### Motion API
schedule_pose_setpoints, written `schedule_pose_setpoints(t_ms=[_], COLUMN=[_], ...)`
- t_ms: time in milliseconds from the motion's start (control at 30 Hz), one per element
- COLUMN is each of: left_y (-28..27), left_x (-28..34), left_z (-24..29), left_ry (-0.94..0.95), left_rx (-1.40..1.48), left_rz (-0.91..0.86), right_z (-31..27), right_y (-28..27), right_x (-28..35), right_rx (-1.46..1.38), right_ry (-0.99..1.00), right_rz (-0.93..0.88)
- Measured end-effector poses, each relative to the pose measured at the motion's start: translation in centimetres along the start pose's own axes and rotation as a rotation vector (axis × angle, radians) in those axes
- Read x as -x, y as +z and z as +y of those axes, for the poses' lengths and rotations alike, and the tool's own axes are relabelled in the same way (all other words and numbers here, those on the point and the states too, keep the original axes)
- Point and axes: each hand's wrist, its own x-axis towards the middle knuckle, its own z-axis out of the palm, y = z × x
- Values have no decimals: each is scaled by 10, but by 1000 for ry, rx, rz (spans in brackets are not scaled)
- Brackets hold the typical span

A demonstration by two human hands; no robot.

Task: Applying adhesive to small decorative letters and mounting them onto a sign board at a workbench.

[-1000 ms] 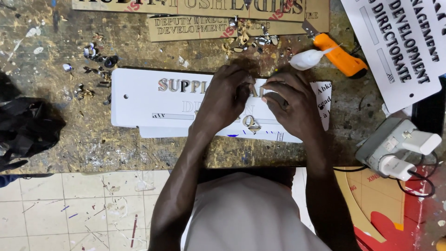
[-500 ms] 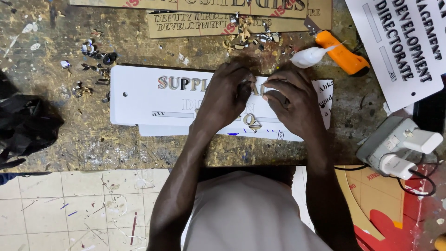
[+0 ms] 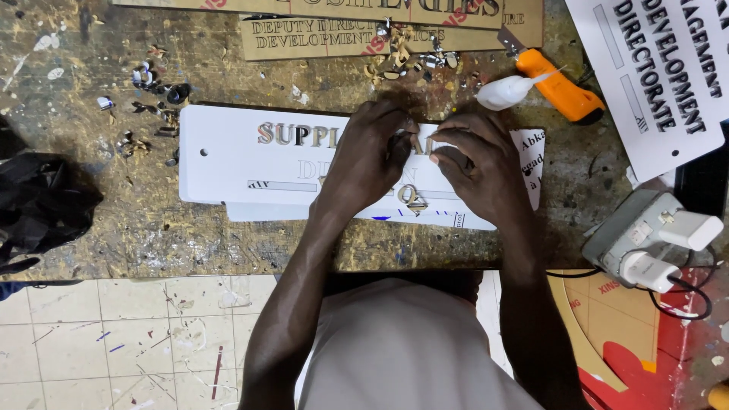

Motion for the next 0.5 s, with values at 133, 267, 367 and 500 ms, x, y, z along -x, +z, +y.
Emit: schedule_pose_setpoints(t_ms=[133,267,367,500], left_y=[-3,-2,-3,-7], left_x=[0,1,0,-1], left_z=[3,2,1,7], left_ry=[-2,-8,-1,-5], left_rx=[0,5,15,18], left_rz=[-1,-1,2,5], right_z=[-5,-3,0,-1], right_y=[-2,-3,-2,-1], right_x=[-2,-3,-2,-1], right_rx=[2,-15,-42,-28], right_ry=[5,7,7,4], right_rz=[0,-8,-5,1])
